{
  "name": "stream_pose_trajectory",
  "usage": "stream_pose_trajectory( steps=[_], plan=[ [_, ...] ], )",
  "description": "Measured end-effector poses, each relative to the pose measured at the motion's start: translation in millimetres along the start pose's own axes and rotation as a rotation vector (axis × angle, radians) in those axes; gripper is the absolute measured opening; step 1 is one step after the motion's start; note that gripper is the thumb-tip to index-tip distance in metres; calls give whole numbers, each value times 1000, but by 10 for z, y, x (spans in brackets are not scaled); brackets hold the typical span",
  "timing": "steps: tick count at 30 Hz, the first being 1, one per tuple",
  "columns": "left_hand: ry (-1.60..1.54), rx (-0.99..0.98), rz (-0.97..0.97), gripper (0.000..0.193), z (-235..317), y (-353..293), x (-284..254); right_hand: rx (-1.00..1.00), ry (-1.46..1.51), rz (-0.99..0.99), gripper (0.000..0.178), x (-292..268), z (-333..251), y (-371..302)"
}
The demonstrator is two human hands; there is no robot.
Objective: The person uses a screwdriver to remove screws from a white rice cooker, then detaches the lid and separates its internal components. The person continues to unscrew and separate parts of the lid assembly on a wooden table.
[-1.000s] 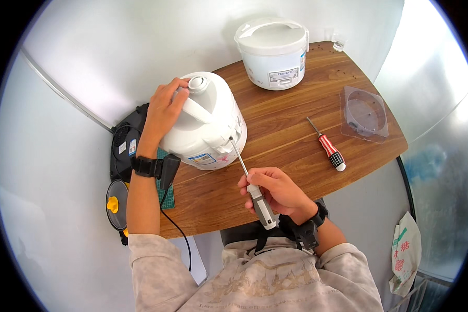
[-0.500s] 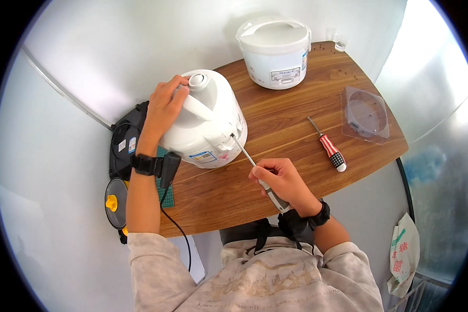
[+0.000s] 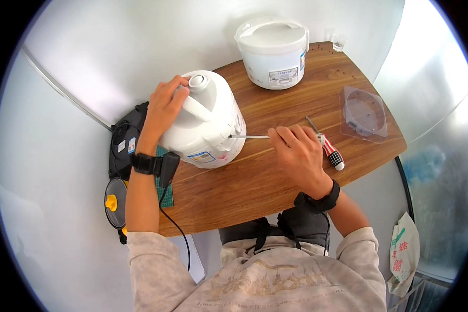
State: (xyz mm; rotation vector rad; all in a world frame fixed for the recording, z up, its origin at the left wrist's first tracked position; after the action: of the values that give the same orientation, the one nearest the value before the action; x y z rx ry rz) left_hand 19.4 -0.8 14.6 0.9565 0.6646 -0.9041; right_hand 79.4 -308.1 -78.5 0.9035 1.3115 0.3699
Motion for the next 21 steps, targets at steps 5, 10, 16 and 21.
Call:
stream_pose_trajectory(
  steps=[5, 10, 16, 21],
  plan=[
    [-5, 24, 4, 26, -28, 19, 7, -65, -73, 120, 33, -112, 2, 170],
    [-8, 23, 5, 25, -26, 9, 4, -23, -55, 135, 28, -55, 45, 97],
    [-6, 26, 10, 25, 2, 6, 5, 634, 813, -154, 22, 135, 73, -252],
    [-2, -12, 10, 25, 35, -6, 4, 1062, 1684, -353, 31, 168, -476, -341]
  ],
)
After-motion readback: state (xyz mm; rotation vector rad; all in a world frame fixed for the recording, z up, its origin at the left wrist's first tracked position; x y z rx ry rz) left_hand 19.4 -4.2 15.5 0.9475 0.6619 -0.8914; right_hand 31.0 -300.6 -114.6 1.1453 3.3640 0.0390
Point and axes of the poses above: each hand's wrist, its own y-axis towards the middle knuckle, its own x-axis out of the palm, z = x × y, the point moved 2 cm from there along y, towards the middle knuckle, and after that the axes turned 3 degrees about -x, right-handed, at the moved point
